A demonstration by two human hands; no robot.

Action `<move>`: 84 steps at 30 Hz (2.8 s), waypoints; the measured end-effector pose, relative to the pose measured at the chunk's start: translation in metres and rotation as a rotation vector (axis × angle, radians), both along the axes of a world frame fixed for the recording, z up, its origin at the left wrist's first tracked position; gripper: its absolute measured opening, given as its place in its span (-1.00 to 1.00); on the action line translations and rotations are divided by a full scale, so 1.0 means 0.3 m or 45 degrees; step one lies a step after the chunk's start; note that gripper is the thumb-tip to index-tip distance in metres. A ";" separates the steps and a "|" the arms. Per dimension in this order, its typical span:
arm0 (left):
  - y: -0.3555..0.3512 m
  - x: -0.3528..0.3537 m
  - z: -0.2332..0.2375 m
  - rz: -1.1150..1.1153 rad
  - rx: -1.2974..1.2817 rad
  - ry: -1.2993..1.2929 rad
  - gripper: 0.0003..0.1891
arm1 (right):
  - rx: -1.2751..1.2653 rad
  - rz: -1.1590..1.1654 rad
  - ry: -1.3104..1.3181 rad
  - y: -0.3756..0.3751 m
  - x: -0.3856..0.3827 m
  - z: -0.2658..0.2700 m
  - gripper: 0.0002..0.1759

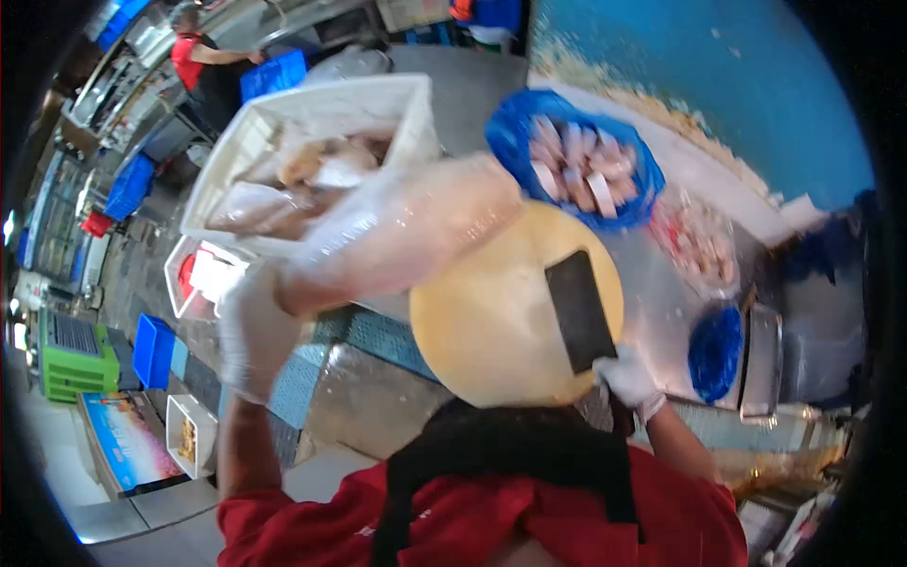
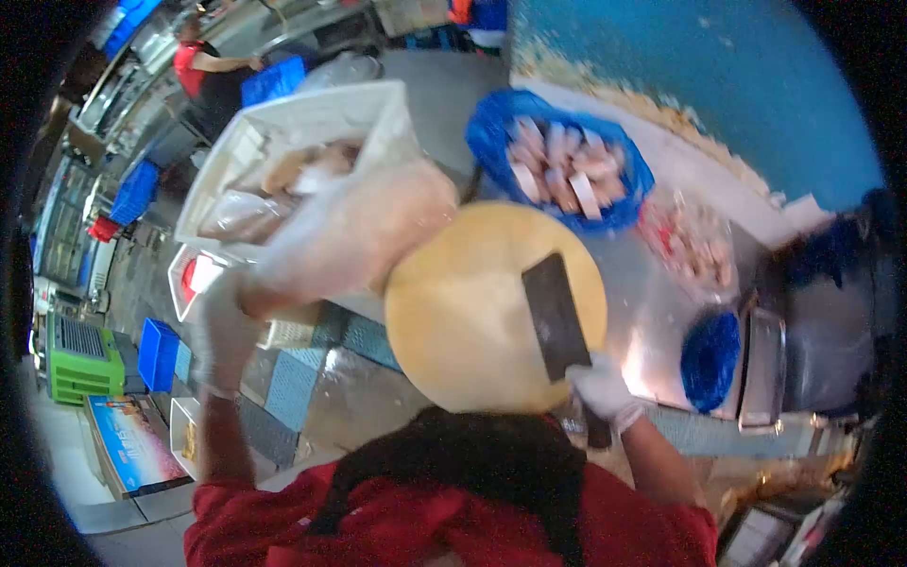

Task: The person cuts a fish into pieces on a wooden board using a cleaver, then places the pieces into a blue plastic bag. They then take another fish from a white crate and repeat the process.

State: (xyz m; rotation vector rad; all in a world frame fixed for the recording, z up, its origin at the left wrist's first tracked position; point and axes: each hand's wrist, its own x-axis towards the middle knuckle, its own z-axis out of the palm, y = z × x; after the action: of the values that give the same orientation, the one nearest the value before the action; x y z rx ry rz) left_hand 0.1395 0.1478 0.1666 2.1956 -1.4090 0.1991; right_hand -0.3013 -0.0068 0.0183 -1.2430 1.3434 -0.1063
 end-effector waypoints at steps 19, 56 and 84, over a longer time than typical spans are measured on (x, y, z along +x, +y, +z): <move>-0.085 -0.406 -0.533 -0.228 0.668 1.047 -0.41 | -0.964 0.365 0.176 -0.219 0.093 0.099 -0.60; -0.040 -0.429 -0.615 -0.232 0.684 1.066 -0.42 | -0.924 0.643 0.418 -0.082 0.295 0.002 -0.75; -0.119 -0.481 -0.596 -0.127 0.685 0.940 -0.36 | -0.699 0.696 0.565 -0.175 0.248 0.010 -0.56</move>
State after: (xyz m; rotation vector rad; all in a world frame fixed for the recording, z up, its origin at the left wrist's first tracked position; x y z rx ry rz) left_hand -0.0050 0.1121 -0.0122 2.2096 -1.1997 -1.0292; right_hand -0.2268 -0.0594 0.0214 -2.1590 1.3334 0.2144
